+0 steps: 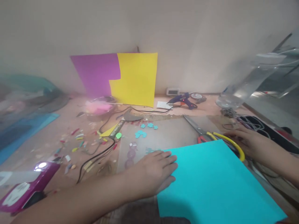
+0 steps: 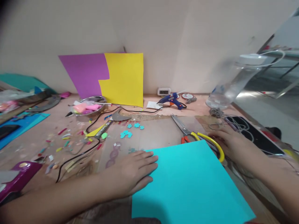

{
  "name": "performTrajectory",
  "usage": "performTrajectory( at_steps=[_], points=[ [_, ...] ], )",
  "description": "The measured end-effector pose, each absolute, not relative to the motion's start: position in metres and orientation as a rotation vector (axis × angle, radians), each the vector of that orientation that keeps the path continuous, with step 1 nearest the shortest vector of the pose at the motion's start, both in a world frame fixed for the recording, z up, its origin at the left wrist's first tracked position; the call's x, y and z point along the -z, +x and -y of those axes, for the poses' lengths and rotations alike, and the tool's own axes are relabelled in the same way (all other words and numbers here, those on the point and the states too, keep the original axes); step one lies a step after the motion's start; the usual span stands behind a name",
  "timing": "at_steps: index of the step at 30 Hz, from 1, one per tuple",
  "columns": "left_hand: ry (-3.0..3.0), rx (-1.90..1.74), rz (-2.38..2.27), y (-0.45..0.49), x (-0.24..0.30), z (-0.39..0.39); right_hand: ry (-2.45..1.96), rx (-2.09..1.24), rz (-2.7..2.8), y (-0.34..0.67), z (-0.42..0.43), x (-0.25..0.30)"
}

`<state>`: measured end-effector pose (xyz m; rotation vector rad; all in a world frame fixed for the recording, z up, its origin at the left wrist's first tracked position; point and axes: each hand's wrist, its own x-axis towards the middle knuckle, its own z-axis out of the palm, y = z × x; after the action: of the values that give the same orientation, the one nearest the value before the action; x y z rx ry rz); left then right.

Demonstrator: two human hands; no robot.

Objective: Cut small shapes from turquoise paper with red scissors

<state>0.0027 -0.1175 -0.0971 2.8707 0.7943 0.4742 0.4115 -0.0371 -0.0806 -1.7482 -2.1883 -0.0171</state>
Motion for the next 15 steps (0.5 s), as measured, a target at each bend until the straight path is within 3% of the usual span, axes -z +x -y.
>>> performTrajectory(
  at_steps=[7,15],
  points=[
    [2.904,-0.510,-0.788,0.002,0.098,0.116,-1.721,-0.476,2.289,0.411,0.039,0.080],
    [2.943,-0.574,-0.783,0.000,0.096,0.118,-1.800,0.085,2.291,0.384,0.045,0.079]
  ],
)
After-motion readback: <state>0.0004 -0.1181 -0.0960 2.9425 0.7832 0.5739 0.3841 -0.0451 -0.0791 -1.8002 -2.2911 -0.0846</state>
